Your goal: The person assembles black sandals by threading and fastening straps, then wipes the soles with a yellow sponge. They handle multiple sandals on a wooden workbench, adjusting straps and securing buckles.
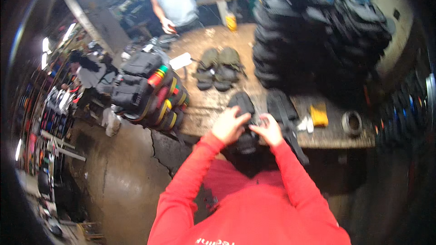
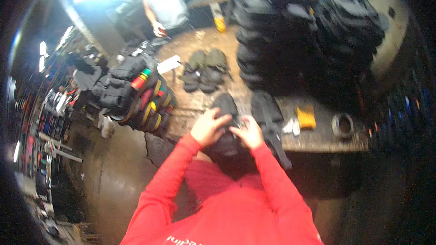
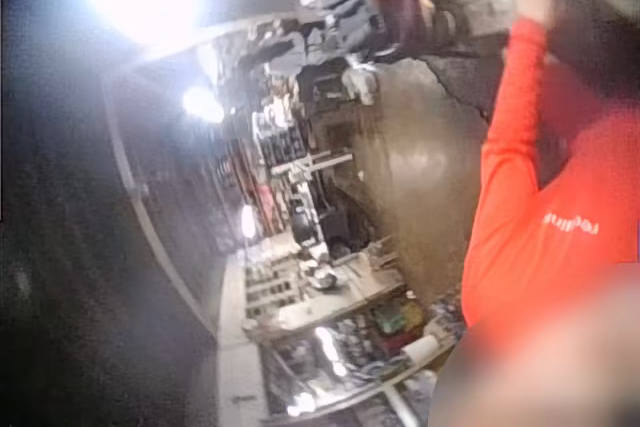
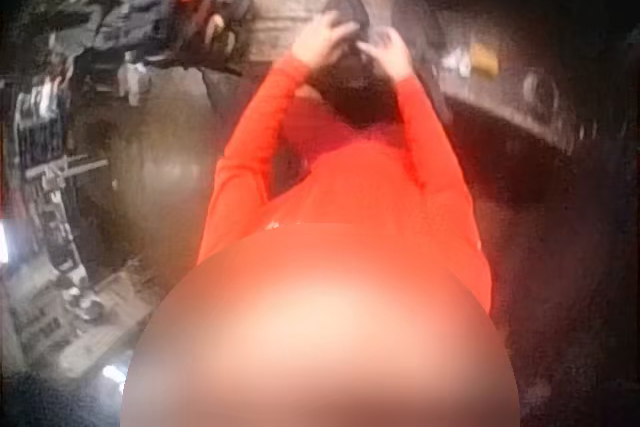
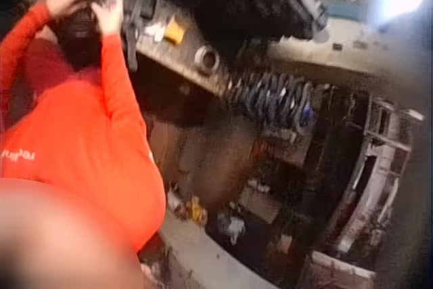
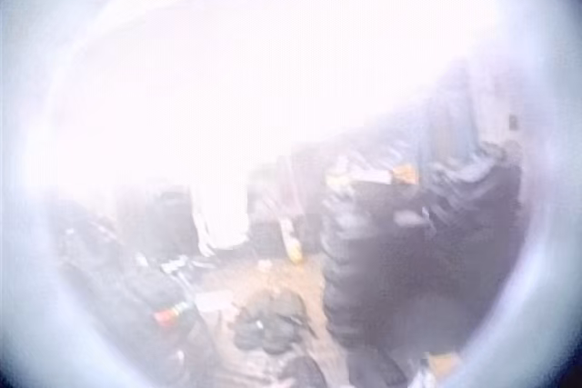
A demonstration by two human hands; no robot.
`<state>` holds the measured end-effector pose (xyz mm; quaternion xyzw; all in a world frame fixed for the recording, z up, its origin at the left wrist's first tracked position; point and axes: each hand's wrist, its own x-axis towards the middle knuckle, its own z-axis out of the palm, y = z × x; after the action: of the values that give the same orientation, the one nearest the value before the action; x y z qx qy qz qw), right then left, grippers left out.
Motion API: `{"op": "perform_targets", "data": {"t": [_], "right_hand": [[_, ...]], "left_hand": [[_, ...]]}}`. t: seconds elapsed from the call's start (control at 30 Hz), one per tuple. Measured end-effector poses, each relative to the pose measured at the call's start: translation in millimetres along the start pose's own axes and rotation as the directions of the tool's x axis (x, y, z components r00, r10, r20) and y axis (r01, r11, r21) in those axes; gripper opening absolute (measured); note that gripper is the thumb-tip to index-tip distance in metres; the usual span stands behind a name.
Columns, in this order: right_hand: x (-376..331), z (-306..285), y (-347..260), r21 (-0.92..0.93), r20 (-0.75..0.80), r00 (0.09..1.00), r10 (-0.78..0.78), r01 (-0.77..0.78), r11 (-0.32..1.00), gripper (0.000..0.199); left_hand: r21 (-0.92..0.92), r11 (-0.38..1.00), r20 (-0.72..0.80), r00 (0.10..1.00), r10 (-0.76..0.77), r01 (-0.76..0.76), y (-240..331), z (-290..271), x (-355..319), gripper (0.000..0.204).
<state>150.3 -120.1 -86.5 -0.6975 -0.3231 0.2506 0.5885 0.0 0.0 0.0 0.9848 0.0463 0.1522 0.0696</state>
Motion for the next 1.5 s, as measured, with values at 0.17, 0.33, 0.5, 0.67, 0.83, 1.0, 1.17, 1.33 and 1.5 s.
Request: {"op": "perform_targets", "data": {"t": [0.17, 0.33, 0.5, 0.67, 0.83, 1.0, 1.17, 1.33, 1.5], "right_hand": [[-53, -14, 20, -0.198, -0.074, 0.997, 0.027, -0.042, 0.979, 0.046], [-68, -15, 8, -0.058, 0.022, 0.992, 0.121, -0.120, 0.991, 0.034], [-80, -19, -15, -0.226, -0.069, 0.994, 0.082, -0.096, 0.969, 0.034], [-62, -32, -45, -0.482, -0.021, 0.981, -0.191, 0.158, 0.862, 0.044], [-31, -18, -59, -0.635, 0.312, 0.894, -0.321, 0.447, 0.630, 0.042], [-17, -6, -54, -0.630, 0.391, 0.829, -0.400, 0.558, 0.541, 0.027], [-27, -13, -35, -0.437, 0.185, 0.885, -0.427, 0.463, 0.771, 0.025], [-36, -4, -17, -0.307, 0.039, 0.966, -0.254, 0.254, 0.917, 0.022], [-29, -2, -14, -0.262, 0.047, 0.961, -0.274, 0.276, 0.925, 0.025]], "left_hand": [[0.131, 0.987, 0.099, 0.992, 0.076, -0.089, 13, 29, 12, 0.032], [0.049, 0.986, 0.014, 0.987, 0.158, -0.159, -3, 25, 3, 0.031], [-0.044, 0.998, -0.126, 0.991, 0.040, -0.046, 6, 33, -10, 0.037], [-0.221, 0.917, -0.245, 0.891, -0.382, 0.332, 28, 33, -23, 0.042], [-0.195, 0.779, -0.033, 0.789, -0.613, 0.596, 33, 40, -43, 0.029], [-0.309, 0.759, 0.007, 0.799, -0.601, 0.573, 23, 49, -47, 0.021], [-0.383, 0.723, 0.015, 0.786, -0.618, 0.575, 24, 52, -50, 0.021], [-0.214, 0.733, 0.034, 0.755, -0.655, 0.646, 33, 43, -44, 0.024], [-0.123, 0.743, 0.072, 0.753, -0.654, 0.658, 32, 38, -24, 0.028]]}}
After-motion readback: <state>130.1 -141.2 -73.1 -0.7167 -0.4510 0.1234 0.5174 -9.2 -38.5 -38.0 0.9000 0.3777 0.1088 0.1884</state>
